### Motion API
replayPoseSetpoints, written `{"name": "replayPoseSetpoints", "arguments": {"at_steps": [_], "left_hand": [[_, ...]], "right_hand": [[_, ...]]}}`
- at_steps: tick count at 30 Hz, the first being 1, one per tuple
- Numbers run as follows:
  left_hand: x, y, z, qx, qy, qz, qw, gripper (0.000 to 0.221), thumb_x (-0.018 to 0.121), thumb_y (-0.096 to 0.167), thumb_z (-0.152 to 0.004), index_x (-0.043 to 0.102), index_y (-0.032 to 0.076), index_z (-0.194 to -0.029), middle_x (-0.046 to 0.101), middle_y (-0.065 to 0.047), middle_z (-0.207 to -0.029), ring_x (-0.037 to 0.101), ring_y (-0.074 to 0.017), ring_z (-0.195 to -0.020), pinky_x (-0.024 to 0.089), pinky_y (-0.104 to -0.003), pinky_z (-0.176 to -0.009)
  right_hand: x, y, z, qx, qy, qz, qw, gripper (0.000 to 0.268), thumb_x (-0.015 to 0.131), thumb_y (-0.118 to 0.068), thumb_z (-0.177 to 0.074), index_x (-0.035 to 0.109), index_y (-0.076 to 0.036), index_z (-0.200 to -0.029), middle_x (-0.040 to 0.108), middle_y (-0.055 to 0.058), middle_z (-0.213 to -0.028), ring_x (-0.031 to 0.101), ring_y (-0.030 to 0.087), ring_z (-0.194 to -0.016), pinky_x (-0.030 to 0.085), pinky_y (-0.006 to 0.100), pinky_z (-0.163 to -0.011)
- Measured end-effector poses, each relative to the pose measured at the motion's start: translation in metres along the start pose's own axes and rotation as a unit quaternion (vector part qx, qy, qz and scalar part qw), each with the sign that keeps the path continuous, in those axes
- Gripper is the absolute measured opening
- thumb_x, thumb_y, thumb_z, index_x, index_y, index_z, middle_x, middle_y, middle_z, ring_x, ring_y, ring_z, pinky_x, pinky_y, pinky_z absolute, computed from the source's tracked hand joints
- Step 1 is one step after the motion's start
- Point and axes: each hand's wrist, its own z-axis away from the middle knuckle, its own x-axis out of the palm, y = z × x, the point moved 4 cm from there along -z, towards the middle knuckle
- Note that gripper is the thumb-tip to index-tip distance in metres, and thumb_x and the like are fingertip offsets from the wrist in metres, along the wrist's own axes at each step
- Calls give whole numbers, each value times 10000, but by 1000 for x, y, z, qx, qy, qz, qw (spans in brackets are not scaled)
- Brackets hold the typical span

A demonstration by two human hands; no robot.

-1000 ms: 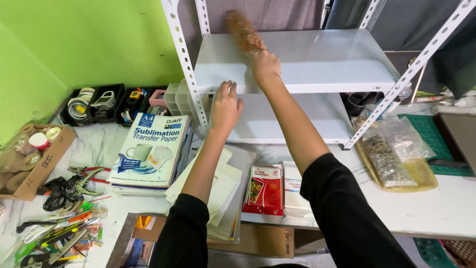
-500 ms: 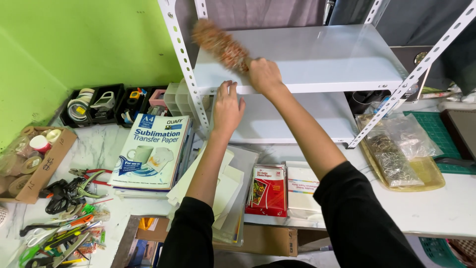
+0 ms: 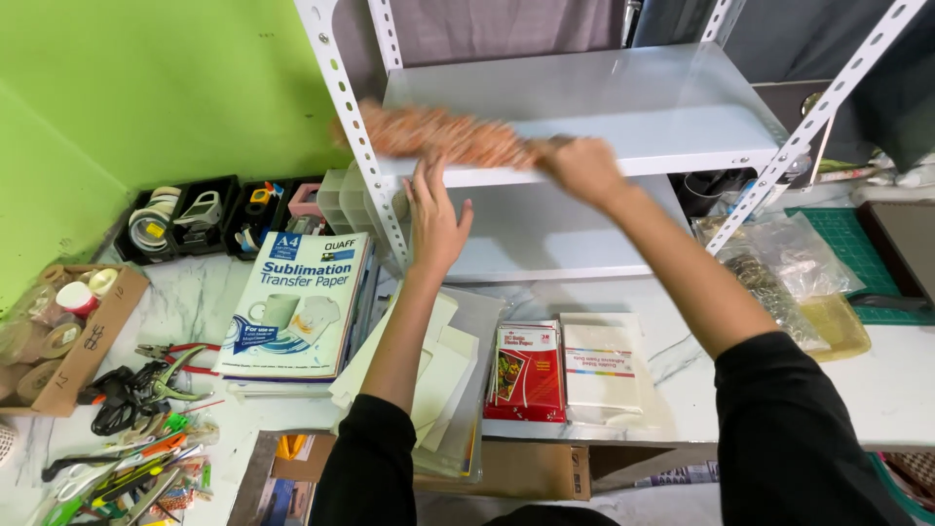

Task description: Dusting a storage shelf and wiping down packages of printing paper before organizing them.

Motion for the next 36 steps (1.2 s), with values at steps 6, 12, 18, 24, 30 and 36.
{"name": "replayPoseSetpoints", "arguments": {"at_steps": [6,12,18,24,30,36], "left_hand": [[22,21,6,57,-90,-22,994,883,794,159,-834,283,89,-1550,245,-256,-1533,183,-524,-1499,127,-708,-1206],[66,71,-19,69,-106,61,990,920,792,164,-875,240,76,-1607,153,-256,-1638,168,-490,-1543,113,-715,-1239],[91,115,-32,104,-86,46,990,966,812,198,-826,247,106,-1604,111,-318,-1644,123,-569,-1513,134,-740,-1179],[143,127,-24,136,-128,-66,980,823,793,262,-833,401,161,-1549,217,-290,-1617,152,-591,-1486,103,-808,-1165],[141,128,-26,139,-106,-140,975,802,801,239,-787,489,188,-1523,195,-319,-1646,162,-644,-1459,114,-794,-1138],[148,128,-27,141,-100,-161,972,853,803,248,-782,467,198,-1565,204,-347,-1625,184,-646,-1454,125,-798,-1139]], "right_hand": [[86,178,47,299,-74,214,927,199,656,-152,-962,687,-68,-1140,729,195,-1051,716,356,-953,591,438,-730],[21,33,49,26,5,122,992,353,609,-100,-867,647,10,-1200,703,161,-959,699,296,-898,590,403,-688],[-15,144,100,219,-54,132,965,120,620,-125,-941,721,-117,-1007,741,135,-881,733,305,-765,578,430,-621],[35,183,130,215,-67,231,946,143,639,-125,-874,721,-90,-986,750,127,-948,758,261,-846,609,369,-707],[-66,117,115,211,-64,40,975,198,666,-259,-945,723,-160,-1107,734,135,-754,730,327,-698,566,465,-574],[42,213,144,317,-36,332,887,180,639,-136,-894,707,-82,-1052,740,77,-895,746,233,-815,577,366,-601]]}}
